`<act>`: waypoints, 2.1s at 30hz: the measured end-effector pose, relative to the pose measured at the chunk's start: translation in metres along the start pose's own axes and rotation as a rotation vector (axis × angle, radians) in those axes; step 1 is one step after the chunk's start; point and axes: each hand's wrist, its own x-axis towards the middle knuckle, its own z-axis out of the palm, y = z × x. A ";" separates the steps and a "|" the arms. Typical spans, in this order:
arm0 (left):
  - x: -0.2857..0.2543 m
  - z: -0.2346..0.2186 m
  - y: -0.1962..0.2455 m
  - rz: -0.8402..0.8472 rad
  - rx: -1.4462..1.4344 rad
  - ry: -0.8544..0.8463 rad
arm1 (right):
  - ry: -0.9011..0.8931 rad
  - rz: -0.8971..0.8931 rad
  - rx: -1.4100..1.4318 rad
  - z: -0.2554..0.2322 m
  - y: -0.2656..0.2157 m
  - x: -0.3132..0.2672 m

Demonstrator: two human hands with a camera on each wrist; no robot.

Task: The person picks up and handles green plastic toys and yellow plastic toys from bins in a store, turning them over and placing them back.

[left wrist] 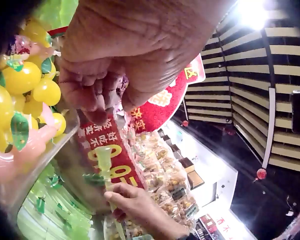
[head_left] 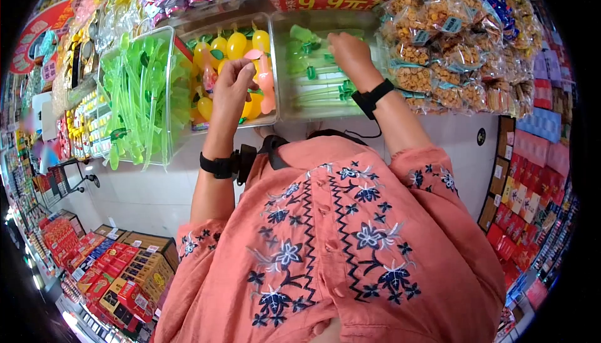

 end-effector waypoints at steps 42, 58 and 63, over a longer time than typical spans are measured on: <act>-0.007 -0.009 -0.004 -0.158 0.066 -0.135 | -0.453 -0.026 -0.073 0.097 0.008 -0.006; -0.042 -0.073 0.060 0.264 0.325 0.240 | -0.233 -0.031 0.525 0.031 -0.034 0.051; -0.056 -0.137 0.061 0.357 0.898 0.573 | -0.346 -0.013 0.951 -0.033 -0.119 0.069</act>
